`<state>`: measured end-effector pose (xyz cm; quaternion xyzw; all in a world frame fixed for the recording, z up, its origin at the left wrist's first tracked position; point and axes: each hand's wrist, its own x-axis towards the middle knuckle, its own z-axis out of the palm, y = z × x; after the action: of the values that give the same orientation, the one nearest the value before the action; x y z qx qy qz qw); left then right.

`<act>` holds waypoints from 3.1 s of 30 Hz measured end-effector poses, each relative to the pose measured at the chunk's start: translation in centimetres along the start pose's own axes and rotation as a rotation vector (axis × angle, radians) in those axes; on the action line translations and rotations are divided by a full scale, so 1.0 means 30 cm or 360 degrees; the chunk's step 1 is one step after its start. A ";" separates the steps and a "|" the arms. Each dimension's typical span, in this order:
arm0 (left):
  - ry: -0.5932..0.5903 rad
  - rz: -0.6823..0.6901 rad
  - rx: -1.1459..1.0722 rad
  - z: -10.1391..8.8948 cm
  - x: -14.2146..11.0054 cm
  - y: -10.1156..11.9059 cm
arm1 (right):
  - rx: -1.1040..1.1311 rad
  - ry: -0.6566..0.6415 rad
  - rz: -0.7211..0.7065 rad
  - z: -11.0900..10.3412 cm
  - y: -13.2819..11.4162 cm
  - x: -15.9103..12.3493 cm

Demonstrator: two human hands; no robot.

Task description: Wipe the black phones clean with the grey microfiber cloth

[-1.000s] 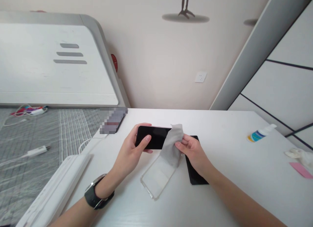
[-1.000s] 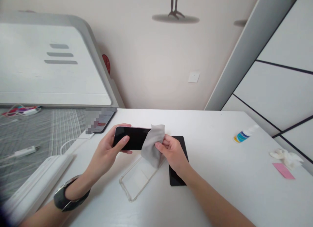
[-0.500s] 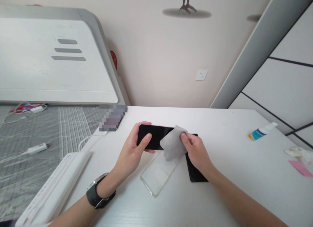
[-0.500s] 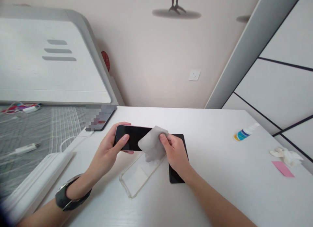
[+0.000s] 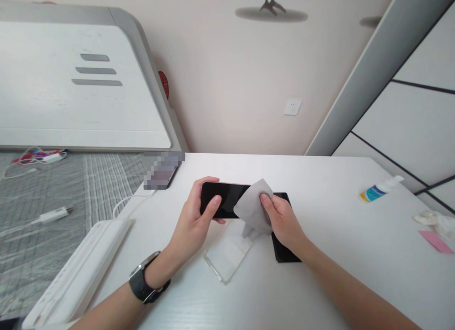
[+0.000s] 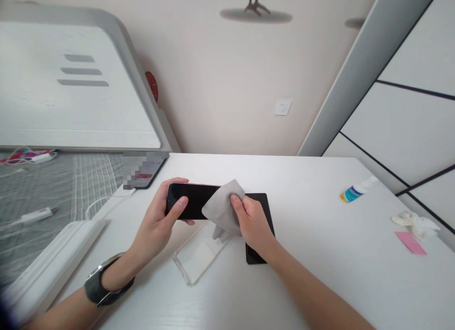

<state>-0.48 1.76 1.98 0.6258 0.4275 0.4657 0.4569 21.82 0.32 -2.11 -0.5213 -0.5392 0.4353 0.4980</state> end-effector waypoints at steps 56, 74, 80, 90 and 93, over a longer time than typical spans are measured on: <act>0.0041 0.0452 0.0102 0.038 -0.092 -0.060 | -0.0060 -0.0070 -0.0087 0.010 -0.022 -0.036; -0.0114 0.0007 0.0002 -0.025 -0.002 0.037 | 0.0488 -0.0558 0.0117 -0.015 -0.050 -0.022; 0.0114 -0.0148 -0.0250 -0.031 0.020 0.038 | 0.0577 -0.0964 0.0357 -0.015 -0.057 -0.025; 0.0037 -0.0068 -0.0049 0.021 -0.002 0.015 | 0.0544 -0.0501 0.0291 0.036 -0.035 -0.039; -0.0106 0.0000 -0.0058 0.005 0.000 0.016 | 0.0423 -0.0423 0.0232 0.026 -0.039 -0.034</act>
<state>-0.27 1.62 2.42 0.6325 0.4035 0.4523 0.4823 20.86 -0.74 -1.13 -0.4265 -0.4988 0.6025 0.4542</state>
